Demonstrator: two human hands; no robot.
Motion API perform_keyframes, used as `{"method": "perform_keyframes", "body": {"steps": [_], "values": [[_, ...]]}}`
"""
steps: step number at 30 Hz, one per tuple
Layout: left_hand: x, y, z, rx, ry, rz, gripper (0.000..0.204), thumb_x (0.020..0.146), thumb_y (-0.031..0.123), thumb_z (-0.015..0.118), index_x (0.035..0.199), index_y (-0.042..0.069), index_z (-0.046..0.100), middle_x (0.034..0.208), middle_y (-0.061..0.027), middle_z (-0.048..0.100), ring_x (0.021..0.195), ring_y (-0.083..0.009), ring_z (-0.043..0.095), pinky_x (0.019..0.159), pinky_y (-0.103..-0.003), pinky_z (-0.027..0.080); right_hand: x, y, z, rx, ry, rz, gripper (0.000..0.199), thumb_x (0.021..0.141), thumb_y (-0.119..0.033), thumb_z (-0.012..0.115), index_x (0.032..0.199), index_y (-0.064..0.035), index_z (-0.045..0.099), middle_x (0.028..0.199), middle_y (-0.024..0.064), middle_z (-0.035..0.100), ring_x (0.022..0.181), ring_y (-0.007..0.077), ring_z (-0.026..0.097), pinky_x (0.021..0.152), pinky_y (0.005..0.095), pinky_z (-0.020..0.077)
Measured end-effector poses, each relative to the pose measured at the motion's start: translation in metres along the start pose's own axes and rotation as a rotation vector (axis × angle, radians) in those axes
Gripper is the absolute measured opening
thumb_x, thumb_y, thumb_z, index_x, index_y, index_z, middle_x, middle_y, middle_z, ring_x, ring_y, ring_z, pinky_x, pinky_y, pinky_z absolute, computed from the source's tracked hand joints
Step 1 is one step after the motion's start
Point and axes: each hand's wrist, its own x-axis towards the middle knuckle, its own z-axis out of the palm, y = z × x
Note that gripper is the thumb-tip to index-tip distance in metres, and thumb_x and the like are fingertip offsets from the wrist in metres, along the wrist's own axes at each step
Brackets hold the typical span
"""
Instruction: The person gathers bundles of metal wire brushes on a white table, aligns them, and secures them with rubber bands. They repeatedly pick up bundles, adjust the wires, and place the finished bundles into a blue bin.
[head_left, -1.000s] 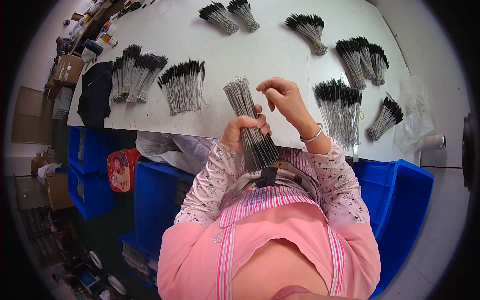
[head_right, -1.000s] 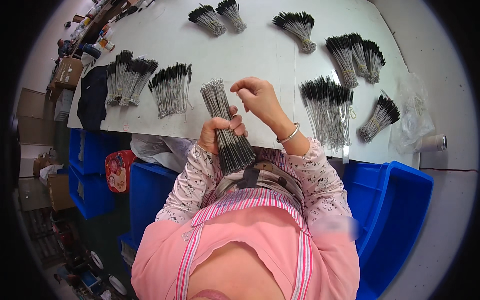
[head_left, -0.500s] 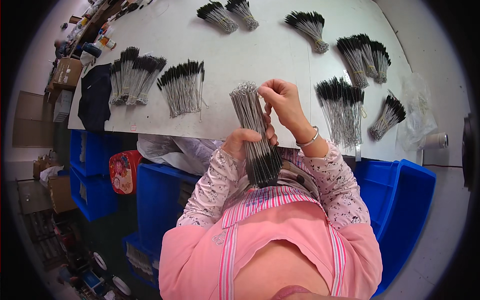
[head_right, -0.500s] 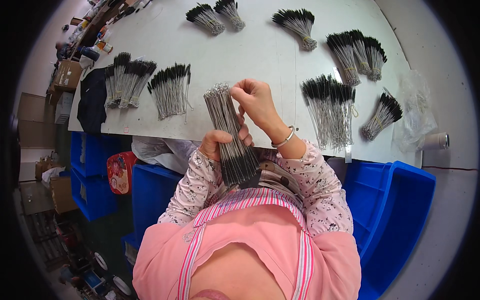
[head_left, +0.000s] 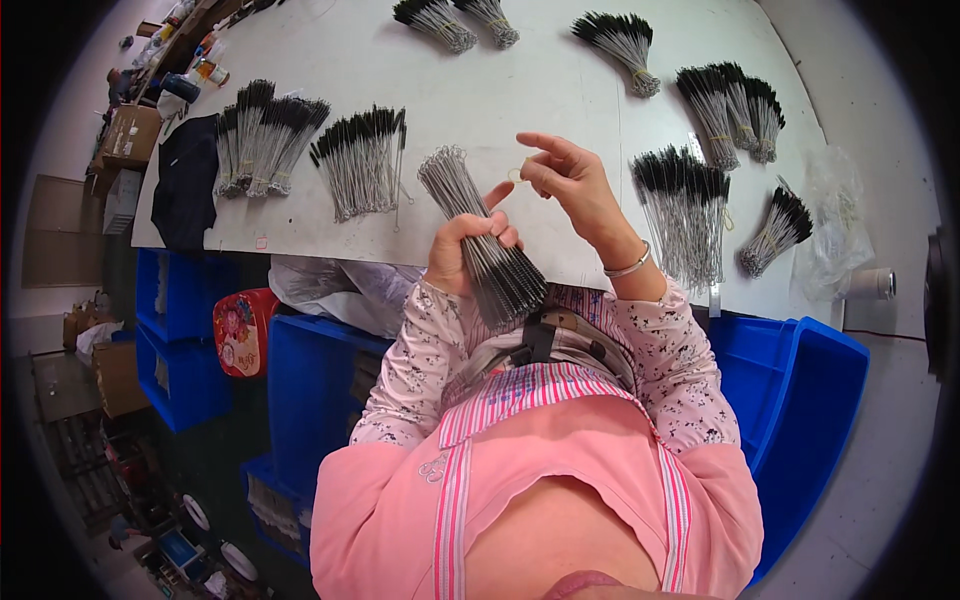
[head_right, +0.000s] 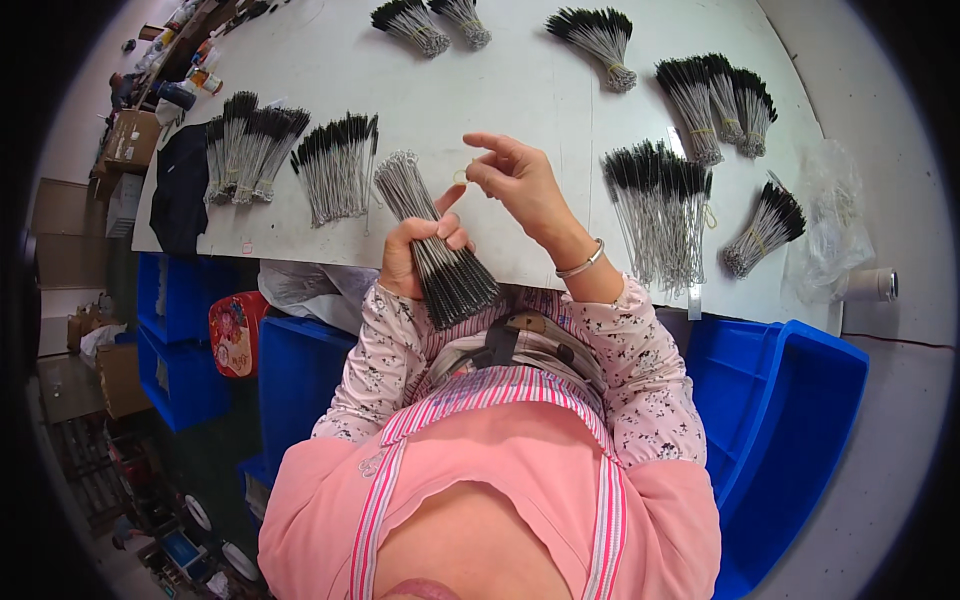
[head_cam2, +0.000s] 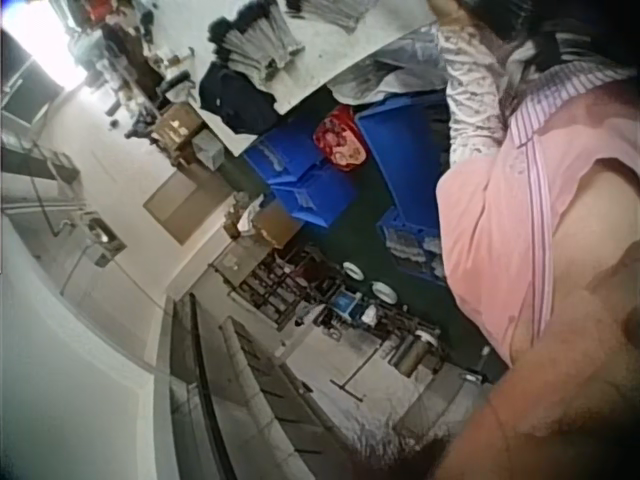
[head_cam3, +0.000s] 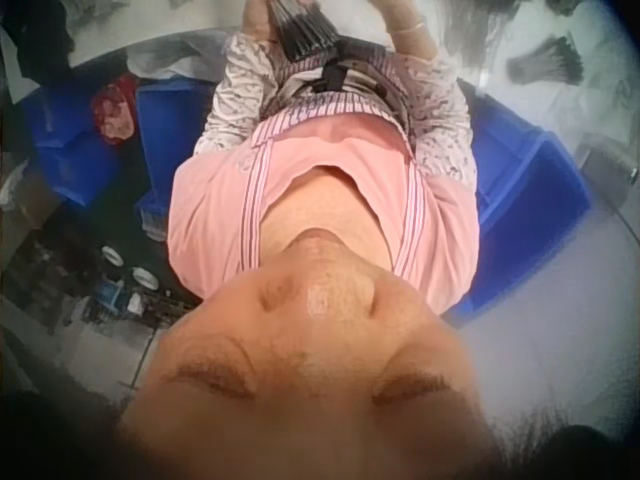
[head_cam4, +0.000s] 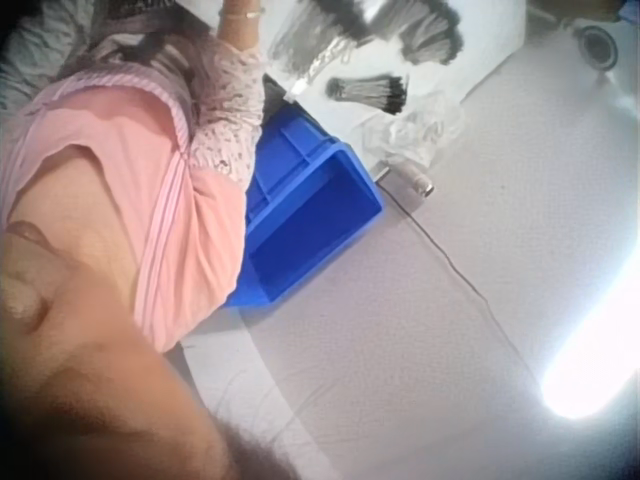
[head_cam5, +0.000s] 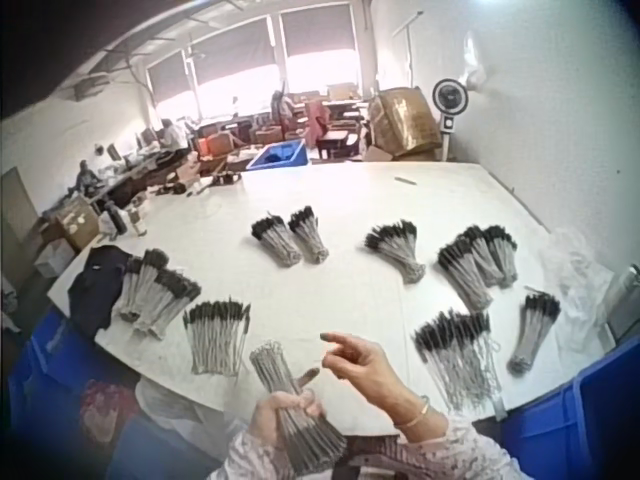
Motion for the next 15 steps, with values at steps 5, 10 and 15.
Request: {"method": "perform_keyframes", "body": {"steps": [5,10,15], "values": [[0.0,0.0,0.012,0.034,-0.006,-0.014,0.059,0.073,0.009,0.054,0.131,0.005,0.041,0.074,-0.0023,0.051,0.075,-0.0197,0.054,0.085,-0.038,0.045,-0.004,0.0,0.001,-0.167,0.005,0.041,0.033,0.083,-0.005,0.068,0.114,0.0026,0.061,0.082,0.0047,0.068,0.065,0.0063,0.055,0.057,0.0205,0.0446],[0.0,-0.004,0.012,0.098,0.1,0.018,0.049,0.073,0.006,0.055,0.121,0.005,0.046,0.073,-0.0032,0.053,0.074,-0.0214,0.055,0.083,-0.039,0.046,-0.008,0.001,0.008,-0.4,0.076,-0.048,0.03,0.082,-0.006,0.069,0.109,0.0032,0.062,0.079,0.0058,0.069,0.067,0.0069,0.059,0.058,0.0207,0.0468],[0.002,-0.01,0.011,0.06,0.186,0.03,0.032,0.073,0.004,0.055,0.104,0.009,0.05,0.073,-0.0043,0.053,0.074,-0.0224,0.055,0.08,-0.041,0.046,-0.012,0.01,0.009,-0.381,0.03,-0.064,0.026,0.081,-0.005,0.069,0.105,0.0035,0.064,0.081,0.0064,0.069,0.067,0.0077,0.059,0.059,0.0209,0.0469]]}}
